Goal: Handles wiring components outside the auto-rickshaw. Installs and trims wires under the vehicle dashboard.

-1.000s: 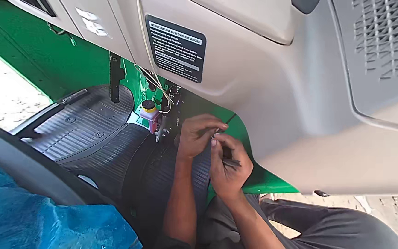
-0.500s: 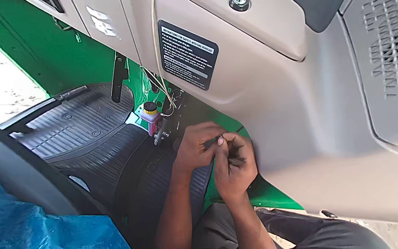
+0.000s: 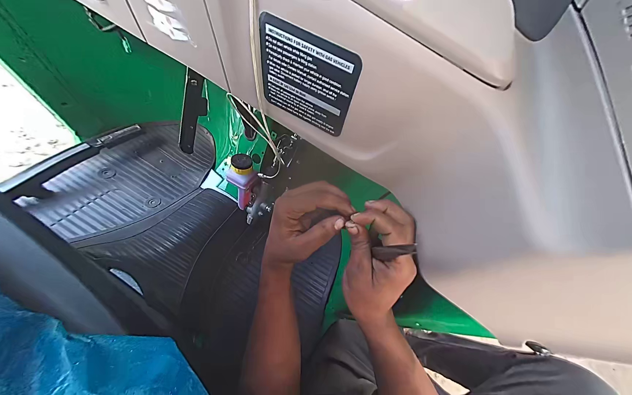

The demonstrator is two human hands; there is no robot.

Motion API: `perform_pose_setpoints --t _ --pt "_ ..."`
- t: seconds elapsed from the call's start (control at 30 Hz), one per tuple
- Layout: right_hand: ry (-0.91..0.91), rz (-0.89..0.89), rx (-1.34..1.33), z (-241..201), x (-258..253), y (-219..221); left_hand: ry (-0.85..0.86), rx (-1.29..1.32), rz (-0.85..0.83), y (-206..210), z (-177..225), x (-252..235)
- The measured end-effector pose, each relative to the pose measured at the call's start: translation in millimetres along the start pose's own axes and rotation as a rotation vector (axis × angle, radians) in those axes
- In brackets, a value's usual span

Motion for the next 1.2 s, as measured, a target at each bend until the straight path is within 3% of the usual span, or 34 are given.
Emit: perform_pose_setpoints --t 0.3,0.77,0.97,1.2 --pt "-0.025 0.027 -0.139 9.9 2.6 -1.9 -0.052 0.085 0.006 4.6 5.9 -5.7" --pt "-0.011 -0.053 -0.123 10.4 1.0 -6.6 -0.116 -0.056 -0.052 8.0 9.2 -11.7" --pt "0.008 -0.111 -0.158 9.9 1.9 -9.6 -0.090 -0.135 -0.139 2.2 11.2 -17.3" --pt "-0.065 -0.057 -0.007 10.3 1.4 -9.5 -0.082 -0.225 -0.253 -4.8 13.6 -22.8"
Point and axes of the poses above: each hand's wrist, its own x-axis away from the middle knuckle, its own y-axis out of the palm, z = x × y, the point moved 1 cm from there along -x, towards the middle knuckle, and after that the axes turned 4 degrees about -z, right-handed, at the moved point
